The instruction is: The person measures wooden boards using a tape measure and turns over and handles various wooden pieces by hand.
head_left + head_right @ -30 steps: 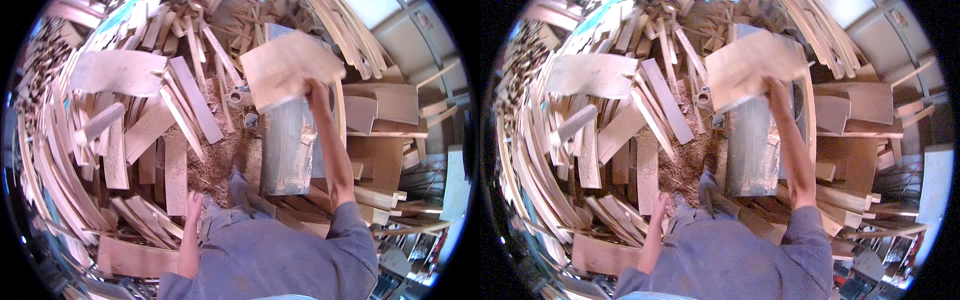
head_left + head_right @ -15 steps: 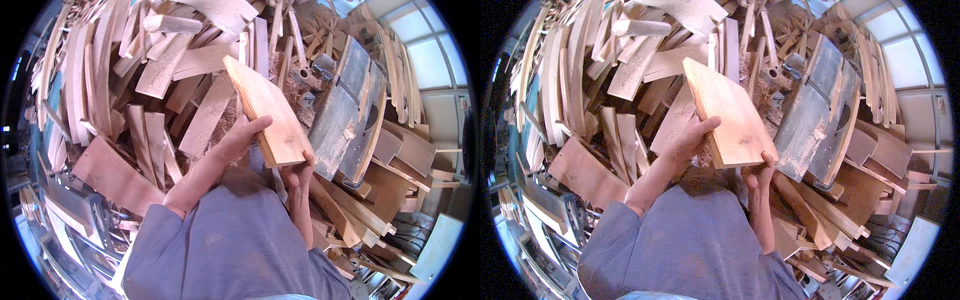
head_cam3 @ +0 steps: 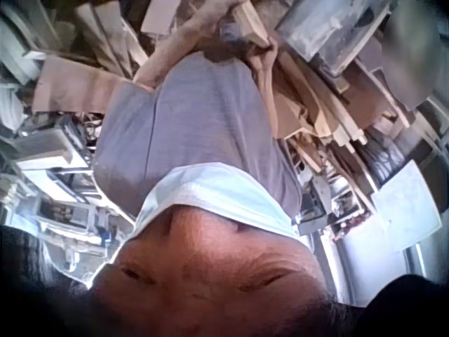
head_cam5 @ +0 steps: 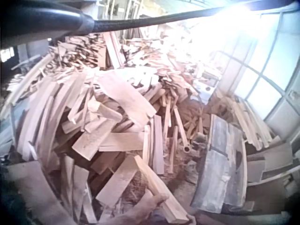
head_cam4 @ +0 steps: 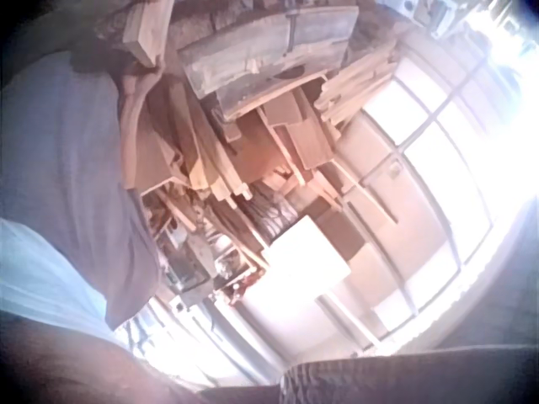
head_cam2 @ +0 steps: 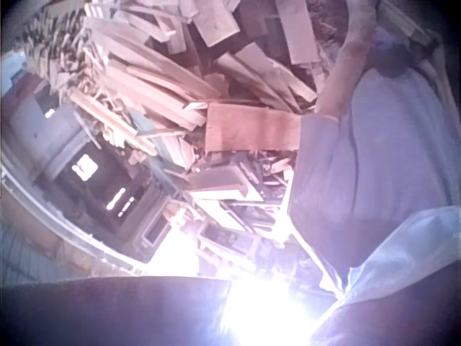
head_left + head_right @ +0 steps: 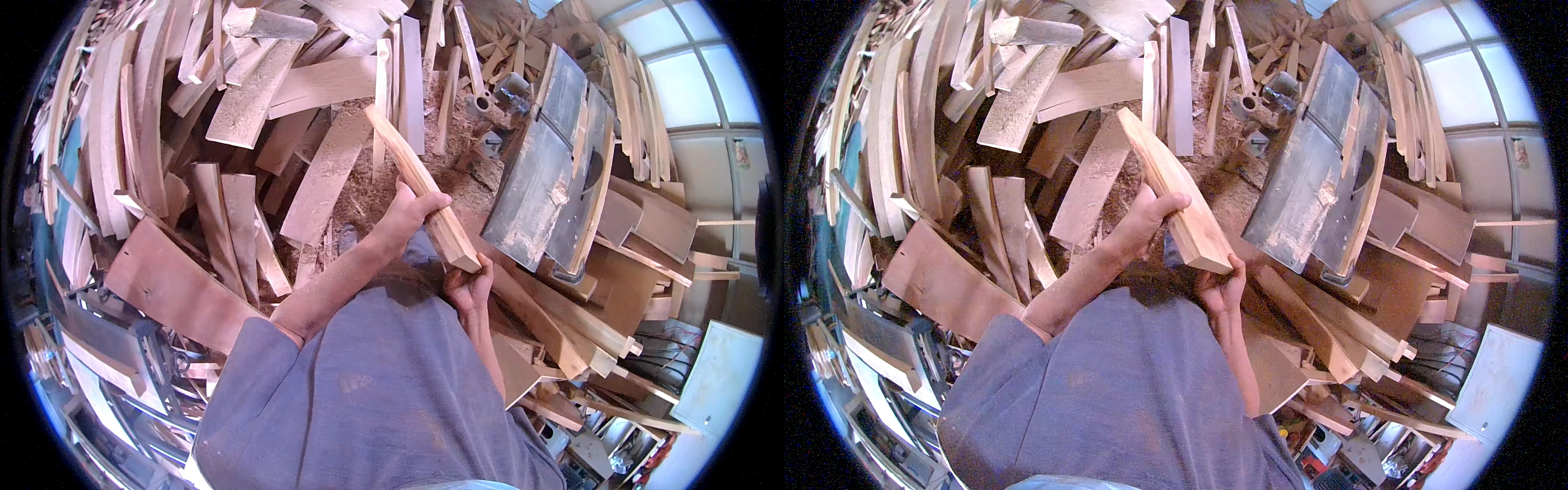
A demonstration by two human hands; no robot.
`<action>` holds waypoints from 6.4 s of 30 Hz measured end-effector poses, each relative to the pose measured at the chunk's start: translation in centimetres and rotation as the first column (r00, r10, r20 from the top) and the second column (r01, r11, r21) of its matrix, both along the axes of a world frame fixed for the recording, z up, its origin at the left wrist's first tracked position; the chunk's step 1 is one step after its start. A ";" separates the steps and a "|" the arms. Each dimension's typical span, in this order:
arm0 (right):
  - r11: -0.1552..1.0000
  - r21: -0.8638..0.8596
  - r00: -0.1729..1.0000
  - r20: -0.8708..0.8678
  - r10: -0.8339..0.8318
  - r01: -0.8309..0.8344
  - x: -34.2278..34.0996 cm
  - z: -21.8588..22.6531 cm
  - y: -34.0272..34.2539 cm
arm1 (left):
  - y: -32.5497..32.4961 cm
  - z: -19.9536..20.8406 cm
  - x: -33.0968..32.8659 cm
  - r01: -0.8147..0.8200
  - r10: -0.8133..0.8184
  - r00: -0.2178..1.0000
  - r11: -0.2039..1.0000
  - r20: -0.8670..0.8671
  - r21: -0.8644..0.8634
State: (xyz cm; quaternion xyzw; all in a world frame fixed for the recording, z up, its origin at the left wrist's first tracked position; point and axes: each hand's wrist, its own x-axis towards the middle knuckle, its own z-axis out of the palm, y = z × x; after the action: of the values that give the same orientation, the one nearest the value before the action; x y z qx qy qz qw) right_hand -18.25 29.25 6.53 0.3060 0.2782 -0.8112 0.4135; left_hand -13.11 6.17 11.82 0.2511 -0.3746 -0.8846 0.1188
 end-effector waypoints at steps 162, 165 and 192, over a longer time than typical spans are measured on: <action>-0.713 0.557 0.890 0.400 -0.219 -0.426 28.4 -21.0 88.0 | 13.1 -18.0 4.9 0.943 -0.454 0.256 0.311 0.853 -0.117; -0.800 0.499 0.932 0.304 -0.198 -0.333 29.4 -17.3 88.7 | 13.5 -19.1 5.4 0.968 -0.452 0.220 0.208 0.864 -0.138; 0.921 0.234 0.944 -0.186 -0.272 0.311 22.7 -0.7 25.4 | 25.0 -9.1 1.9 0.993 -0.891 -0.083 -0.109 0.447 -0.032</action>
State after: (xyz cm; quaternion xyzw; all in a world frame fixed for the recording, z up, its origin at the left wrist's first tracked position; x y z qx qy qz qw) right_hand 4.42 54.64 5.78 0.3340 0.3636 -0.8408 0.2220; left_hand -11.24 31.12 2.71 -0.0033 -0.6031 -0.5591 -0.5689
